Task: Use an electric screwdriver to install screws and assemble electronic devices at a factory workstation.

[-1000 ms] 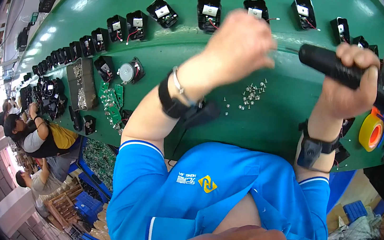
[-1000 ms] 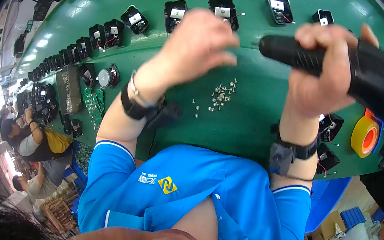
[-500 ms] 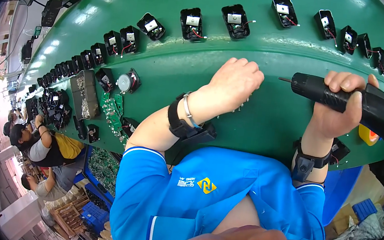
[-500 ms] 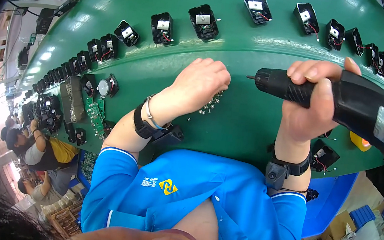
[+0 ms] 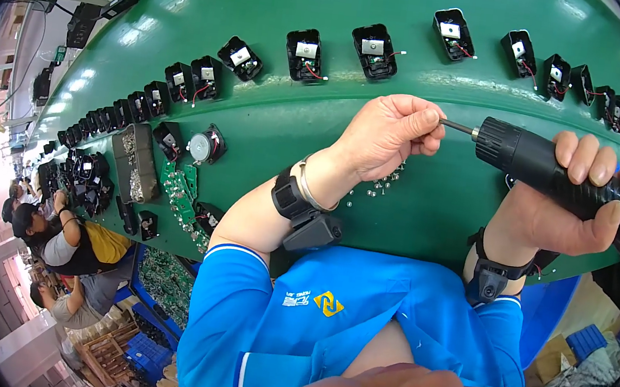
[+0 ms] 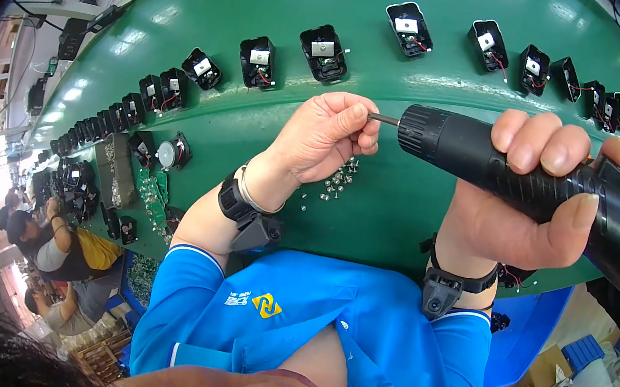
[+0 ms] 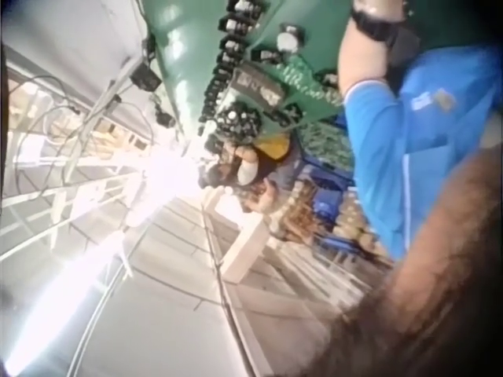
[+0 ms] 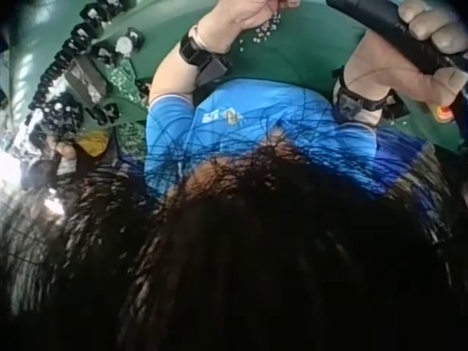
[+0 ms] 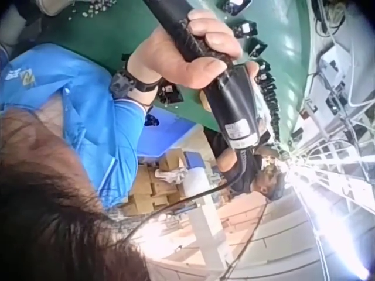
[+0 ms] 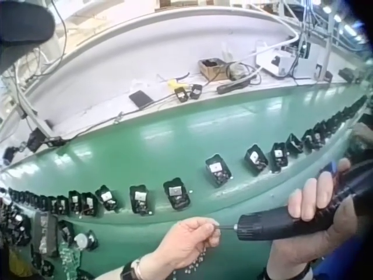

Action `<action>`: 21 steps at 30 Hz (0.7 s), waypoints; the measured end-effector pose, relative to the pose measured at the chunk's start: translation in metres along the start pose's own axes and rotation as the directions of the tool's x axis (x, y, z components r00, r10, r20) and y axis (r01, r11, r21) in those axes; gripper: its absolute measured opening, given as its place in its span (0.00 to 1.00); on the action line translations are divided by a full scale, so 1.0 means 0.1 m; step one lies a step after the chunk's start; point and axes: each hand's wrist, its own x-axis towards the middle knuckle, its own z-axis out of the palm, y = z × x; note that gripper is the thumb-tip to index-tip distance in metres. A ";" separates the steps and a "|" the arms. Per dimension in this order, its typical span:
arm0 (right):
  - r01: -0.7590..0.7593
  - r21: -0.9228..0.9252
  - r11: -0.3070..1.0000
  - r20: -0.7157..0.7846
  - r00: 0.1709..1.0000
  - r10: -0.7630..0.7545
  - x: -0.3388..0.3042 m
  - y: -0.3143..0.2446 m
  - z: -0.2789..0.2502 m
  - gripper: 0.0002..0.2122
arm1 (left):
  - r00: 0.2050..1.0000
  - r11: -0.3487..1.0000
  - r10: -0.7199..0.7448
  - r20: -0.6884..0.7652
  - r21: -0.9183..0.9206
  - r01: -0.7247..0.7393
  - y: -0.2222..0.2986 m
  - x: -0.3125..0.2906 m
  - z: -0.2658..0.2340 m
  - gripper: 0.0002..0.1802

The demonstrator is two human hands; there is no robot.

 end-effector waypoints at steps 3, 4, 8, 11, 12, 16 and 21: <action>-0.004 -0.013 1.000 0.019 1.000 0.004 -0.01 0.00 -0.01 0.18 | 1.000 1.000 0.021 0.010 -0.002 -0.021 -0.01 0.02 -0.01 0.08; -0.004 -0.014 1.000 0.019 1.000 0.004 -0.01 0.00 -0.01 0.18 | 0.999 0.999 0.036 0.015 0.016 -0.036 -0.02 0.02 -0.01 0.08; 0.004 -0.051 0.999 0.045 0.999 -0.002 0.01 -0.01 0.01 0.19 | 0.993 0.981 0.112 0.032 0.154 -0.116 0.00 0.03 0.03 0.09; -0.010 -0.087 0.996 0.083 0.996 0.017 0.00 -0.01 0.00 0.19 | 0.993 0.868 0.115 -0.010 0.488 -0.095 0.06 0.02 0.07 0.08; -0.011 -0.124 0.992 0.110 0.994 0.025 0.00 -0.01 0.00 0.19 | 0.994 0.840 0.106 0.002 0.536 -0.090 0.06 0.03 0.06 0.08; 0.011 -0.082 0.997 0.036 0.999 -0.008 0.02 -0.01 -0.06 0.17 | 0.974 0.556 0.157 0.163 0.800 -0.224 0.19 0.10 0.03 0.09; 0.122 -0.141 0.982 -0.124 0.982 -0.140 0.09 -0.02 -0.10 0.16 | 0.698 -0.528 0.501 0.512 0.820 -0.222 0.45 0.64 -0.05 0.26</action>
